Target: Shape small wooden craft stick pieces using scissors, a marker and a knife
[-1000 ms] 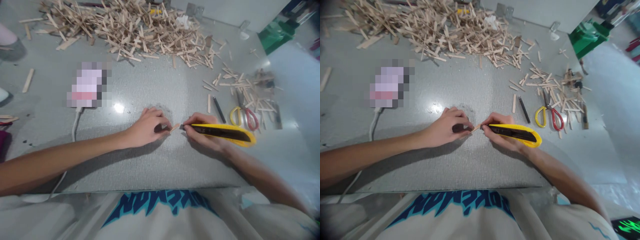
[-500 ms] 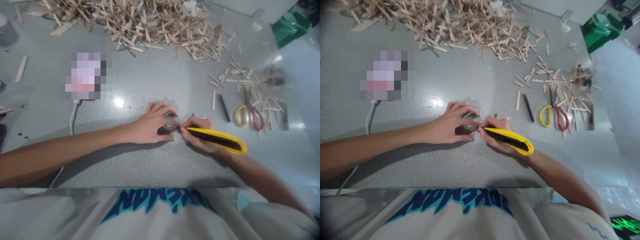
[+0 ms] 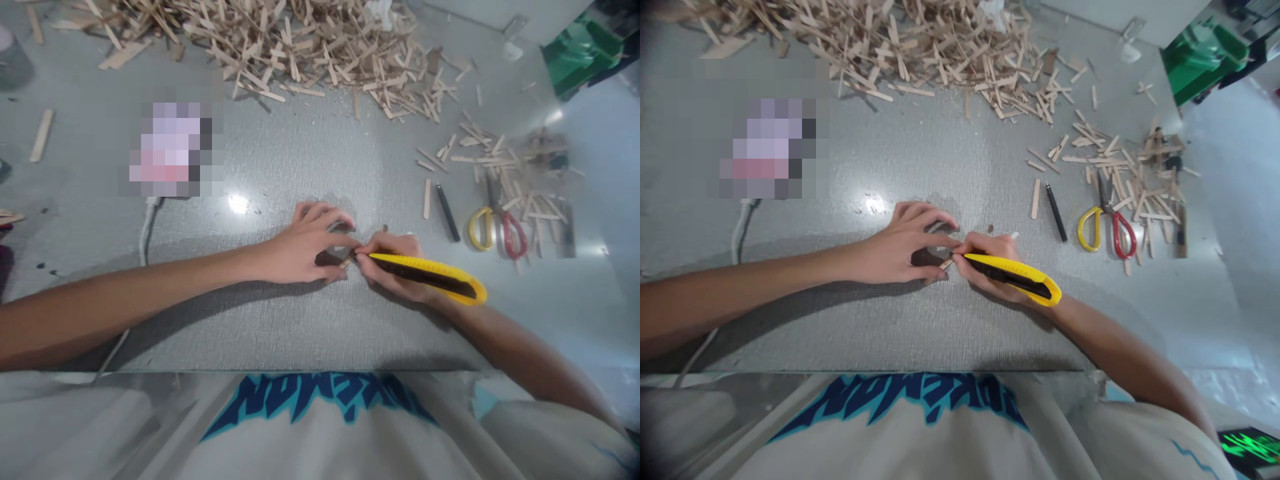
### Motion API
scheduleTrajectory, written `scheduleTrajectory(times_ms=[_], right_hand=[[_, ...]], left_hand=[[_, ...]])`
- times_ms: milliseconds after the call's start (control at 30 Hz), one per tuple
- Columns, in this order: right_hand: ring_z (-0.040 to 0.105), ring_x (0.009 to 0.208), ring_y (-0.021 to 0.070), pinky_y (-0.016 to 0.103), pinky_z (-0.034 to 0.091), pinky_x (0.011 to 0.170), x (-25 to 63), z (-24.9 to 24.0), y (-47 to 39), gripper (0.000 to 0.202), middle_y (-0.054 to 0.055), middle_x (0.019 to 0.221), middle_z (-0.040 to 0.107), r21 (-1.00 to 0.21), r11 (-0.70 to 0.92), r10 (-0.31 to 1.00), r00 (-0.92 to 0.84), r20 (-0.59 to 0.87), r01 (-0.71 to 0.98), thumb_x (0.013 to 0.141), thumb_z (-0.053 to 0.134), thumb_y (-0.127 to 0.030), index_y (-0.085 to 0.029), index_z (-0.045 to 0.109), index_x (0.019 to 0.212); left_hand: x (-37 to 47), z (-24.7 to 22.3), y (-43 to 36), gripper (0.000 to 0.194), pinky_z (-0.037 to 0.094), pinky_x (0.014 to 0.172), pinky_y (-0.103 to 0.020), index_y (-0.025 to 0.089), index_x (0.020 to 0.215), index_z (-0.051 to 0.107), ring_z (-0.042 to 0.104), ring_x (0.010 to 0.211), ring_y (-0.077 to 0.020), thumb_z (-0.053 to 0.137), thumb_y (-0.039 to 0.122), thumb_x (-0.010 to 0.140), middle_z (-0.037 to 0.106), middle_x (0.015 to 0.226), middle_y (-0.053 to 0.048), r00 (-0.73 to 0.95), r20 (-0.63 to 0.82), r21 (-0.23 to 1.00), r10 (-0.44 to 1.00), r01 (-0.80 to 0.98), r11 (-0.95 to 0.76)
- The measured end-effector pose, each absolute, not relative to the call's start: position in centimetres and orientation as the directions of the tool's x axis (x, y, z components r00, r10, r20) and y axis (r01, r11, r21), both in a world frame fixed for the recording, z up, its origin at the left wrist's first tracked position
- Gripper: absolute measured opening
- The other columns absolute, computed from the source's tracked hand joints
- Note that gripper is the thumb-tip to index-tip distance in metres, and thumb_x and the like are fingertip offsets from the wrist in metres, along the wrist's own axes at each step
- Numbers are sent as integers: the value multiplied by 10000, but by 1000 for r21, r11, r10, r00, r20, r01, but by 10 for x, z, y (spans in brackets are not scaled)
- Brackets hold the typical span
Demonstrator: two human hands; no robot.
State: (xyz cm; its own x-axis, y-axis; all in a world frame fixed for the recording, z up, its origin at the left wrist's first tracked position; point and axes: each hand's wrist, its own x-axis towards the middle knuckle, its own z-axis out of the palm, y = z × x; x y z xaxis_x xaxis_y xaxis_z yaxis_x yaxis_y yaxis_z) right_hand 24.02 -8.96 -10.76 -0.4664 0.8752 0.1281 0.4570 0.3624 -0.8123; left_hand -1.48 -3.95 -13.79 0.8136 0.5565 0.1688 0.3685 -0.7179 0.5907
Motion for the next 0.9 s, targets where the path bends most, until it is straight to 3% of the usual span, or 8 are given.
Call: scheduleTrajectory(times_ms=[133, 267, 467, 733, 900], right_hand=[[529, 538, 100, 265, 425, 593, 238, -109, -90, 215, -38, 684, 654, -806, 423, 849, -493, 191, 415, 1053, 682, -306, -221, 659, 857], [543, 554, 92, 248, 408, 576, 237, -114, -91, 181, -49, 707, 620, -783, 496, 811, -522, 263, 376, 1064, 669, -259, -215, 640, 891], [452, 515, 102, 275, 377, 538, 235, -116, -87, 299, -69, 645, 475, -763, 519, 795, -544, 267, 384, 1091, 617, -267, -236, 538, 805], [383, 498, 104, 312, 325, 544, 233, -122, -80, 358, -75, 605, 463, -743, 584, 760, -539, 362, 326, 1078, 615, -288, -243, 471, 754], [417, 520, 128, 325, 365, 577, 236, -121, -80, 370, -58, 599, 502, -767, 512, 806, -525, 273, 387, 1088, 610, -338, -252, 487, 750]], left_hand=[[-13, -137, -40, 516, 281, 1210, -612, 298, 1401, 730, 433, 1439, -410, 788, 584, 976, 586, 1506, -125, 817, 179, 563, 548, 372, -738], [-13, -129, -40, 413, 277, 1217, -616, 329, 1288, 803, 428, 1462, -414, 761, 613, 990, 554, 1558, -104, 840, 146, 560, 522, 365, -744], [-14, -117, -42, 379, 266, 1221, -665, 323, 1255, 828, 393, 1526, -463, 756, 586, 993, 506, 1623, -121, 837, 77, 497, 541, 439, -749], [-13, -114, -44, 361, 275, 1233, -660, 337, 1275, 828, 380, 1538, -471, 765, 545, 987, 501, 1632, -117, 821, 54, 481, 568, 478, -735], [-14, -115, -45, 356, 271, 1240, -676, 301, 1237, 836, 368, 1550, -479, 745, 552, 1000, 492, 1649, -130, 825, 52, 483, 563, 473, -737]])
